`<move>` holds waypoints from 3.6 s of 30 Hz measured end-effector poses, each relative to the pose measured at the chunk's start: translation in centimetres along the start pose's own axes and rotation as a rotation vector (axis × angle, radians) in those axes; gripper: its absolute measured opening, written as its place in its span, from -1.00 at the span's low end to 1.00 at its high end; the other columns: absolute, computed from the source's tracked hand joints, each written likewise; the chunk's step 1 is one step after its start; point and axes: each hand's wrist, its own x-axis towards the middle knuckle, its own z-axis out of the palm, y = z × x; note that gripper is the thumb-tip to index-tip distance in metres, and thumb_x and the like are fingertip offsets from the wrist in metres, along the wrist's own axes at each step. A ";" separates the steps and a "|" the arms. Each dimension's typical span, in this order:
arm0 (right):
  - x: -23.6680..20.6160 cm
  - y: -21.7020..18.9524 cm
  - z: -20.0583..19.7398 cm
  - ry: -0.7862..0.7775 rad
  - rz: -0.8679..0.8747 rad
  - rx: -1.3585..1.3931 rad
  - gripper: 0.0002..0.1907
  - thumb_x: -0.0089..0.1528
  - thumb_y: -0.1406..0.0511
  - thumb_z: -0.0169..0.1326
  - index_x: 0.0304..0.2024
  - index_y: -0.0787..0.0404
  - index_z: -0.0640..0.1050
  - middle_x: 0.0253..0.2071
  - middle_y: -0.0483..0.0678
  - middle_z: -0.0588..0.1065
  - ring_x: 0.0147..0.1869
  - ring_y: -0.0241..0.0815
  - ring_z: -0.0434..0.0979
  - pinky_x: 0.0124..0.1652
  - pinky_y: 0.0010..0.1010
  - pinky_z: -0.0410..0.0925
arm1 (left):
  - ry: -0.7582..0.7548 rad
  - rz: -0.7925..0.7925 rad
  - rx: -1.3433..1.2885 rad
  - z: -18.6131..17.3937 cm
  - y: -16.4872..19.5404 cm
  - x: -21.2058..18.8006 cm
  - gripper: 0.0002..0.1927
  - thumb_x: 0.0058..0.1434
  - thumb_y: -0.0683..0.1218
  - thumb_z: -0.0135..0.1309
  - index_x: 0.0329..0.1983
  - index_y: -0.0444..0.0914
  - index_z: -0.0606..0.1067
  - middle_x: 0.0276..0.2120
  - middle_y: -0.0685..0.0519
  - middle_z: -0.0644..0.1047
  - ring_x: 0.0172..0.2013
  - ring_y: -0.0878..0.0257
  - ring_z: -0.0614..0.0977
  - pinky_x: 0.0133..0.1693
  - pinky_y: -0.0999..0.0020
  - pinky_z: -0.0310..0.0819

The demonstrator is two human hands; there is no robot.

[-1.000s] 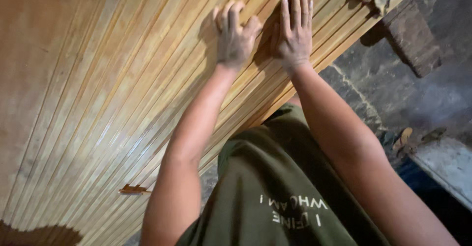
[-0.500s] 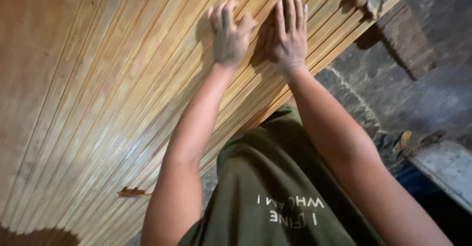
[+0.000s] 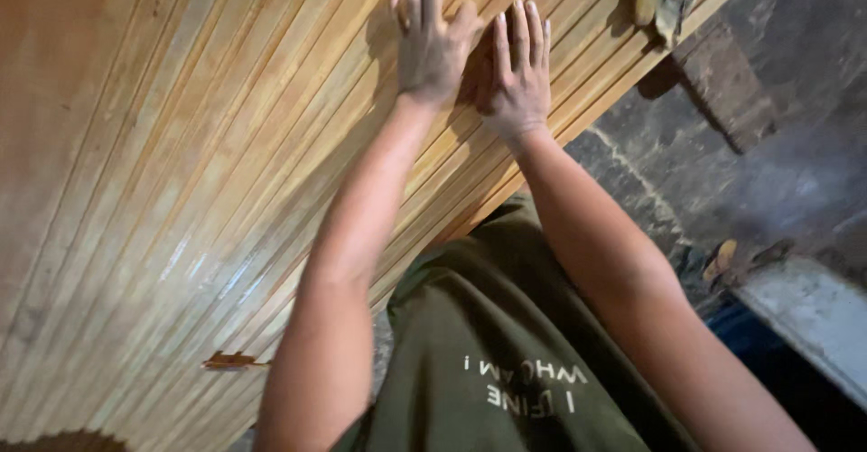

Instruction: The person sands a wooden slatted surface using a sanding block and a putty knife, then wipes the surface with a cloth. The person alternates between sanding and wiping, moving across different sections of the surface.

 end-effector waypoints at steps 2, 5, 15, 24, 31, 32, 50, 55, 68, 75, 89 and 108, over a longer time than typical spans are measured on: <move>0.3 -0.1 -0.4 0.007 0.010 -0.001 -0.37 0.40 0.29 0.07 0.46 0.46 0.26 0.53 0.36 0.09 0.64 0.38 -0.04 0.55 0.19 -0.08 | 0.040 -0.005 -0.023 -1.5 -0.7 -1.5 -0.75 0.24 0.02 0.36 -0.12 -0.13 0.57 0.14 -0.09 0.38 0.24 -0.13 0.34 0.29 -0.27 0.10; 0.7 0.1 -0.8 0.000 0.009 0.004 -0.27 0.24 0.31 0.07 0.44 0.46 0.28 0.50 0.35 0.11 0.61 0.39 -0.03 0.51 0.22 -0.10 | 0.012 -0.081 -0.018 -4.2 -1.7 -4.0 -0.78 0.19 -0.03 0.40 -0.25 -0.07 0.53 0.10 -0.08 0.40 0.22 -0.14 0.35 0.25 -0.21 0.17; 0.9 -0.5 -1.4 -0.015 0.051 0.066 -0.29 0.26 0.25 0.09 0.40 0.45 0.29 0.49 0.35 0.10 0.60 0.38 -0.02 0.51 0.20 -0.09 | -0.044 -0.043 -0.093 2.1 1.4 3.4 -0.81 0.25 0.03 0.30 -0.20 -0.13 0.58 0.12 -0.10 0.38 0.24 -0.12 0.32 0.32 -0.34 0.05; 0.9 0.2 -0.7 -0.046 0.022 -0.062 -0.32 0.32 0.19 0.13 0.41 0.37 0.30 0.54 0.34 0.04 0.65 0.33 -0.09 0.55 0.15 -0.12 | -0.026 -0.029 -0.040 -2.0 0.6 0.2 -0.80 0.32 0.06 0.31 -0.23 -0.10 0.57 0.14 -0.05 0.38 0.24 -0.08 0.32 0.30 -0.26 0.08; 0.3 -0.1 -0.1 0.002 -0.004 -0.003 -0.49 0.39 0.25 0.05 0.34 0.34 0.34 0.54 0.32 0.08 0.65 0.35 -0.06 0.56 0.21 -0.08 | -0.005 0.030 0.006 -2.4 -3.0 -4.4 -0.70 0.30 0.12 0.35 -0.26 -0.13 0.53 0.14 -0.04 0.37 0.23 -0.06 0.35 0.32 -0.23 0.09; 0.2 -0.2 0.0 0.014 0.012 -0.037 -0.53 0.43 0.26 0.03 0.35 0.29 0.36 0.56 0.28 0.09 0.67 0.32 -0.05 0.58 0.19 -0.08 | -0.032 0.002 0.012 -4.3 -4.0 -7.2 -0.74 0.30 0.09 0.36 -0.27 -0.10 0.53 0.14 -0.02 0.38 0.24 -0.06 0.36 0.31 -0.20 0.10; -0.3 -0.9 0.6 -0.005 0.021 0.007 -0.54 0.37 0.32 0.01 0.31 0.32 0.38 0.53 0.30 0.10 0.63 0.39 -0.01 0.54 0.24 -0.09 | 0.012 -0.151 0.041 -8.5 -5.6 -16.9 -0.82 0.21 0.02 0.39 -0.32 -0.04 0.58 0.13 -0.02 0.41 0.24 -0.04 0.38 0.29 -0.26 0.09; -0.2 -1.0 0.0 0.004 0.021 -0.007 -0.55 0.37 0.35 -0.02 0.31 0.33 0.37 0.54 0.32 0.09 0.63 0.41 -0.02 0.55 0.23 -0.09 | -0.025 -0.152 0.005 -9.4 -5.6 -16.4 -0.81 0.19 -0.01 0.38 -0.36 -0.08 0.55 0.08 -0.04 0.41 0.21 -0.07 0.37 0.29 -0.29 0.10; -0.4 -0.3 0.7 -0.035 0.033 -0.020 -0.53 0.37 0.28 0.00 0.31 0.33 0.38 0.54 0.31 0.08 0.63 0.40 -0.05 0.54 0.24 -0.10 | -0.034 -0.140 0.005 -9.9 -4.5 -13.3 -0.82 0.21 -0.03 0.39 -0.31 -0.08 0.57 0.08 -0.01 0.40 0.20 -0.02 0.41 0.29 -0.27 0.10; -0.3 -0.7 -0.1 -0.022 0.019 0.001 -0.54 0.39 0.30 0.01 0.31 0.33 0.39 0.54 0.31 0.07 0.64 0.38 -0.05 0.55 0.20 -0.11 | 0.077 -0.087 0.042 -4.4 -3.4 -9.0 -0.79 0.21 0.05 0.37 -0.31 -0.09 0.57 0.05 0.02 0.39 0.20 0.03 0.38 0.27 -0.30 0.14; -0.1 -0.4 0.2 0.015 0.011 0.003 -0.53 0.36 0.28 0.03 0.29 0.33 0.39 0.51 0.30 0.12 0.61 0.38 0.00 0.52 0.22 -0.07 | 0.059 -0.047 -0.018 -3.1 -1.7 -6.1 -0.82 0.30 -0.04 0.30 -0.28 -0.16 0.53 0.06 -0.06 0.36 0.20 -0.04 0.37 0.29 -0.31 0.08; -0.6 0.2 1.0 -0.010 -0.001 -0.008 -0.55 0.38 0.31 0.02 0.30 0.31 0.39 0.53 0.31 0.11 0.63 0.40 -0.02 0.53 0.28 -0.07 | -0.128 -0.140 0.079 -13.5 -8.4 -23.0 -0.88 0.25 -0.13 0.27 -0.23 -0.03 0.56 0.06 0.00 0.41 0.20 0.02 0.44 0.29 -0.28 0.19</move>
